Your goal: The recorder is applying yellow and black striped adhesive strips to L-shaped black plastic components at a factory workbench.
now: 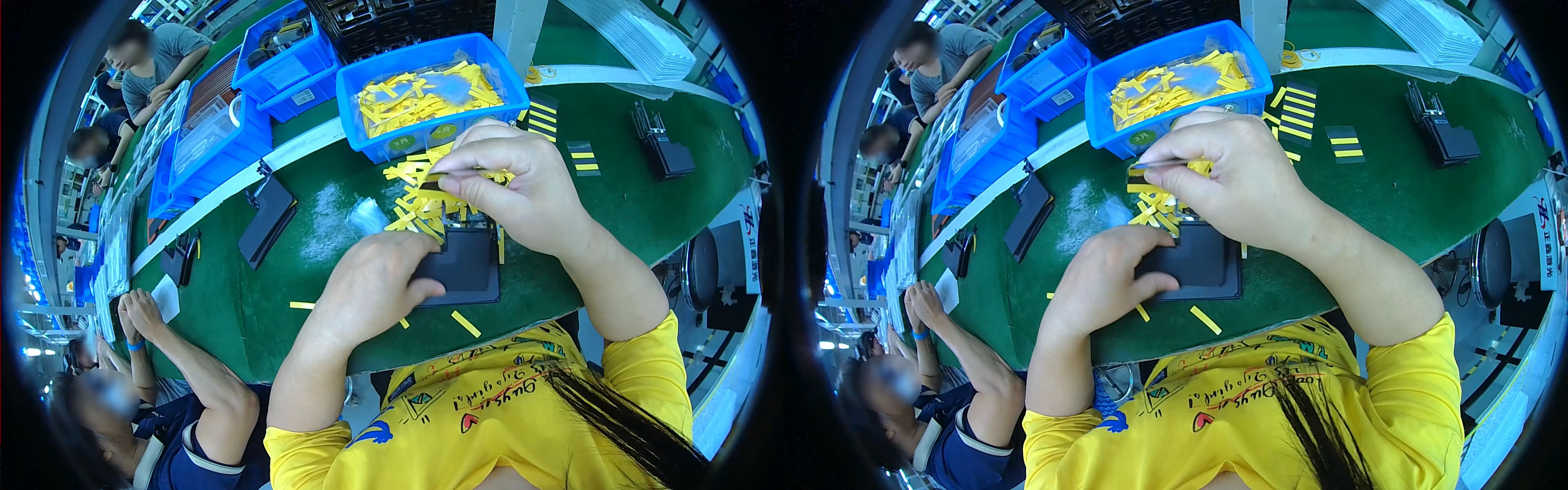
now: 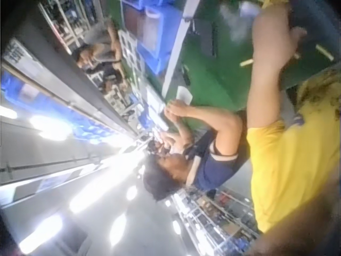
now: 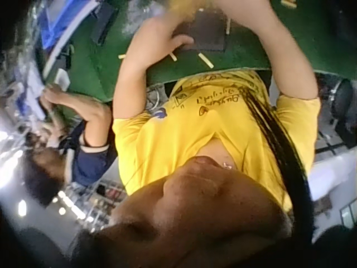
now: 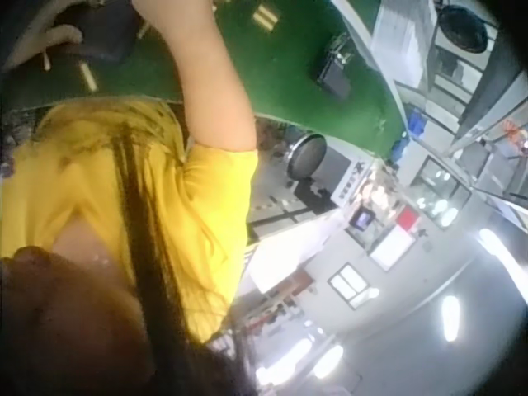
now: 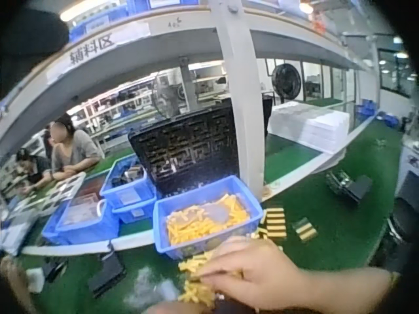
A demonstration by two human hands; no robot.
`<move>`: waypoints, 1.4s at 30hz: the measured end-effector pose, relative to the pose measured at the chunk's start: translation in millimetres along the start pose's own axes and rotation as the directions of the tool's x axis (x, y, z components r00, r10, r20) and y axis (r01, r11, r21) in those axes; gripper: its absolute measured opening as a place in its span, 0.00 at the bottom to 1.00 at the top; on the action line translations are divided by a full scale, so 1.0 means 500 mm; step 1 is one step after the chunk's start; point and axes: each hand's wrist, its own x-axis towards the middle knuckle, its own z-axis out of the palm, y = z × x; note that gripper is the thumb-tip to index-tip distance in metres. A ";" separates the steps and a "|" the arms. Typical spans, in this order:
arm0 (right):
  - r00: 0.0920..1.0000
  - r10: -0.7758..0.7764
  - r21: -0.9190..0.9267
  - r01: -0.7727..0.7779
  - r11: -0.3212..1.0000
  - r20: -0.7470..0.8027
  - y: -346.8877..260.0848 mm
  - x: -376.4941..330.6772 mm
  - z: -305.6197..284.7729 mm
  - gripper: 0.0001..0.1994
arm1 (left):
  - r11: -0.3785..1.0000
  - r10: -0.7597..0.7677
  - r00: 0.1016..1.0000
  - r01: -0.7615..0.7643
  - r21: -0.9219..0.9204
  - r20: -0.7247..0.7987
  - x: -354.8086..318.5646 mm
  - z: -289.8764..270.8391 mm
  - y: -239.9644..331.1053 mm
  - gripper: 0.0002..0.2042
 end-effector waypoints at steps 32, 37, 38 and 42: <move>0.979 -0.188 -0.354 0.204 0.913 0.079 0.004 -0.007 0.018 0.06 | 0.998 0.019 0.945 0.002 0.063 -0.326 -0.009 -0.031 0.007 0.04; 0.965 -0.192 -0.328 0.242 0.913 0.177 -0.004 -0.001 -0.003 0.09 | 0.998 -0.014 0.933 0.036 0.054 -0.359 -0.013 -0.042 0.005 0.04; 0.966 -0.192 -0.330 0.241 0.912 0.175 -0.005 -0.002 -0.004 0.09 | 0.998 -0.012 0.934 0.033 0.054 -0.358 -0.012 -0.042 0.005 0.04; 0.909 -0.385 -0.515 0.408 0.754 0.157 -0.025 -0.004 -0.002 0.11 | 0.993 -0.108 0.924 0.115 -0.002 -0.366 -0.014 -0.043 0.005 0.04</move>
